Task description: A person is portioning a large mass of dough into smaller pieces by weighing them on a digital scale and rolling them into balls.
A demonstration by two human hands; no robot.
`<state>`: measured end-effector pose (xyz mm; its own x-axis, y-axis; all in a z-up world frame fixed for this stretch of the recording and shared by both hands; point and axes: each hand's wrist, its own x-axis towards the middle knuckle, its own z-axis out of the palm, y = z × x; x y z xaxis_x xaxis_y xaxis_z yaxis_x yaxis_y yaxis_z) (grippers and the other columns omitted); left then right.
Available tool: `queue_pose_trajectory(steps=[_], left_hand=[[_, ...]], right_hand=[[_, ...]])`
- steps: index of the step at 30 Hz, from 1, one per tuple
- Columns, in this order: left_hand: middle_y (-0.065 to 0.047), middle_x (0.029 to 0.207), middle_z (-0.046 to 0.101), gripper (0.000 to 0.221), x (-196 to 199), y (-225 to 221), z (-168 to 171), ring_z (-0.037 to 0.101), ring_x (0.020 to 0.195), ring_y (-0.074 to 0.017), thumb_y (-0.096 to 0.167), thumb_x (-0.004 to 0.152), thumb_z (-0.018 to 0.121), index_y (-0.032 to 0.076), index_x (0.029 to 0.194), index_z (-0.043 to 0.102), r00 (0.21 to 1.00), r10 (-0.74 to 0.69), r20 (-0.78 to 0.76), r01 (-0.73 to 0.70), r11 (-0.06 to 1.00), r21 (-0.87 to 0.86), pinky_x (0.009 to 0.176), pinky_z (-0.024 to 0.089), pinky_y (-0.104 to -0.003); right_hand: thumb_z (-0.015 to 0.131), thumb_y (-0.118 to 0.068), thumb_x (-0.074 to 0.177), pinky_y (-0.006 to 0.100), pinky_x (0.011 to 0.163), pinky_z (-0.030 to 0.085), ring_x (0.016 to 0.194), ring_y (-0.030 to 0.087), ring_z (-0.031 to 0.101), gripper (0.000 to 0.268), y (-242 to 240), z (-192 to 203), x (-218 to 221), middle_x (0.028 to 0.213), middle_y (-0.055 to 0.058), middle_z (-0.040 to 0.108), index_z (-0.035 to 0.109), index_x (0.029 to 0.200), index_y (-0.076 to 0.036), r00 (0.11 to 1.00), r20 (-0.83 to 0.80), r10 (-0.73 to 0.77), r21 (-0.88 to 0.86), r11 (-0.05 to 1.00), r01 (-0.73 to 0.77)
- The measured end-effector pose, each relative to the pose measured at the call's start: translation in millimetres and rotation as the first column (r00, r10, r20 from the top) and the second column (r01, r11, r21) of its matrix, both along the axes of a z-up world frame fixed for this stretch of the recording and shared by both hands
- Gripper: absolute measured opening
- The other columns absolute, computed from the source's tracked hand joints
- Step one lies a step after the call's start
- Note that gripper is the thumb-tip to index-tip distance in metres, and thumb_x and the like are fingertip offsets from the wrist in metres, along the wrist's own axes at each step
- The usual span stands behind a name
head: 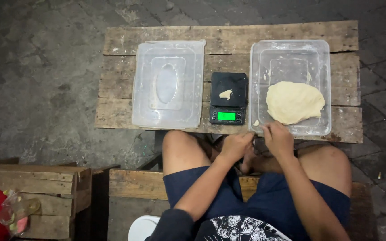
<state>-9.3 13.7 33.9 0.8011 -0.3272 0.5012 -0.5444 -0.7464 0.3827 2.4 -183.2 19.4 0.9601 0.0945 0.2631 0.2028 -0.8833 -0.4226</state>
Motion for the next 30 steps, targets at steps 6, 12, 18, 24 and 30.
queue_pose_trajectory(steps=[6, 12, 18, 24, 30], left_hand=[[-0.003, 0.067, 0.058, 0.012, 50.1, 47.2, 24.2, 0.064, 0.062, -0.0263, 0.027, 0.096, 0.071, 0.016, 0.092, 0.071, 0.963, 0.262, 0.067, -0.248, 0.954, -0.170, 0.055, 0.051, -0.036], [-0.008, 0.093, 0.062, 0.030, 116.5, 86.2, 27.7, 0.064, 0.082, -0.0300, 0.035, 0.093, 0.070, 0.013, 0.113, 0.071, 0.936, 0.327, 0.130, -0.328, 0.945, -0.017, 0.067, 0.052, -0.041], [-0.013, 0.123, 0.067, 0.027, 130.8, 79.4, 20.8, 0.064, 0.102, -0.0313, 0.041, 0.092, 0.071, 0.016, 0.101, 0.070, 0.915, 0.252, 0.315, -0.322, 0.926, 0.194, 0.075, 0.048, -0.041], [0.003, 0.084, 0.063, 0.023, 104.5, 43.1, -23.9, 0.061, 0.073, -0.0205, 0.038, 0.091, 0.069, 0.023, 0.077, 0.059, 0.966, 0.154, 0.206, -0.178, 0.978, 0.104, 0.062, 0.045, -0.038], [-0.006, 0.109, 0.063, 0.018, -61.8, -20.8, 70.2, 0.061, 0.103, -0.0227, 0.011, 0.094, 0.054, 0.011, 0.111, 0.058, 0.796, -0.510, -0.326, 0.158, 0.695, -0.701, 0.094, 0.044, -0.035]], right_hand=[[0.055, -0.020, 0.109, 0.048, 0.071, 0.051, 0.077, 0.041, 0.063, 0.030, -23.8, -7.5, -21.0, 0.075, 0.015, 0.055, 0.060, 0.084, -0.004, 0.990, -0.052, -0.129, 0.176, 0.975, 0.137], [0.071, -0.020, 0.103, 0.044, 0.069, 0.054, 0.076, 0.037, 0.069, 0.025, -13.4, 4.1, -18.4, 0.070, 0.017, 0.065, 0.070, 0.083, -0.004, 0.984, -0.140, -0.115, 0.337, 0.928, 0.156], [0.086, -0.030, 0.087, 0.041, 0.065, 0.054, 0.069, 0.032, 0.070, 0.024, -6.7, 8.5, -20.5, 0.066, 0.011, 0.068, 0.073, 0.085, -0.010, 0.926, -0.306, -0.220, 0.314, 0.895, 0.317], [0.083, -0.031, 0.091, 0.046, 0.084, 0.055, 0.097, 0.035, 0.070, 0.027, 8.3, 38.3, -22.9, 0.098, 0.013, 0.073, 0.074, 0.103, -0.008, 0.985, 0.053, -0.162, 0.412, 0.902, 0.126], [0.025, -0.067, 0.105, 0.056, 0.123, 0.030, 0.146, 0.041, 0.045, 0.085, 40.7, 125.4, -47.7, 0.152, 0.024, 0.050, 0.051, 0.144, 0.004, 0.937, 0.346, 0.052, 0.450, 0.867, -0.214]])
